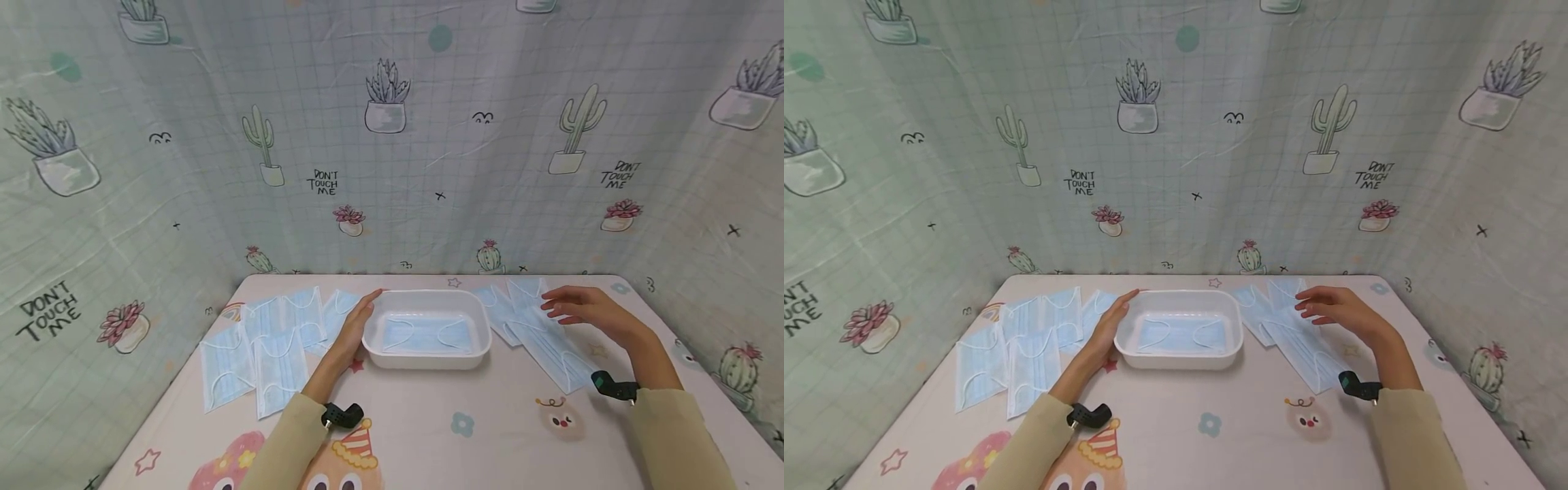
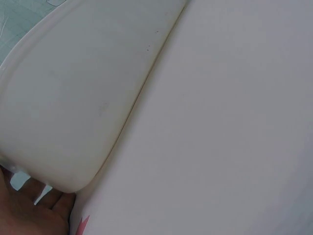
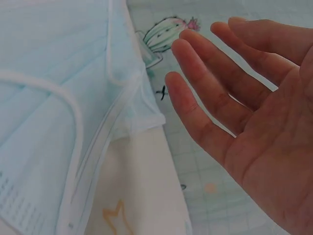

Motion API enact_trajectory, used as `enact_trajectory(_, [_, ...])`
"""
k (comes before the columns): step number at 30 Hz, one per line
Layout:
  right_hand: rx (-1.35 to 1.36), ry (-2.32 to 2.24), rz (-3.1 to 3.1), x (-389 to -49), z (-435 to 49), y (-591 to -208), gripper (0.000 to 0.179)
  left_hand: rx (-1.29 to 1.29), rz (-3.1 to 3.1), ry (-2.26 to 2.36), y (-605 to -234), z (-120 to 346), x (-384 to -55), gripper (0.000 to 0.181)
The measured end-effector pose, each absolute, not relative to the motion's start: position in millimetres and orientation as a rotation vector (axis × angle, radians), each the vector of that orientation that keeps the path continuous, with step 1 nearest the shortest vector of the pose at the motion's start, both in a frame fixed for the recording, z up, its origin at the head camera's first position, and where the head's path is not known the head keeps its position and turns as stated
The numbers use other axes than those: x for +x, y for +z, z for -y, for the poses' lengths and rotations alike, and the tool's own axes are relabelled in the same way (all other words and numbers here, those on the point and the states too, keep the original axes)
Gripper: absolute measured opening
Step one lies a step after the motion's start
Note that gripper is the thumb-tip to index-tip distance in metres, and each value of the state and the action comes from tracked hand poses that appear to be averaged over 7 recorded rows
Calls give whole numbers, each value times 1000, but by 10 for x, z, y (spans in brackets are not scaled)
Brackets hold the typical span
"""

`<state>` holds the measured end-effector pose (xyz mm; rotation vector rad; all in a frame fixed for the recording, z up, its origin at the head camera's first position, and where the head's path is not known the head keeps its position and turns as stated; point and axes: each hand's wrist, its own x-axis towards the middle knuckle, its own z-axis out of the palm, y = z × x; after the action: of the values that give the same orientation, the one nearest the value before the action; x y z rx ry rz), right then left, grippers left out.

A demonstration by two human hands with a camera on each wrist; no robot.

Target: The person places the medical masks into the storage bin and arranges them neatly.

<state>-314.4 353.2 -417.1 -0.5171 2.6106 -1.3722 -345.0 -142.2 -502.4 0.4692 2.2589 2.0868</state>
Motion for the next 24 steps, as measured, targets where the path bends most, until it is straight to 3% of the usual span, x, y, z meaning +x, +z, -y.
enact_trajectory(24, [-290, -1192, -2645, -3170, -3809, -4495, 52, 456, -2299, 2068, -5029, 1429, -3457, 48])
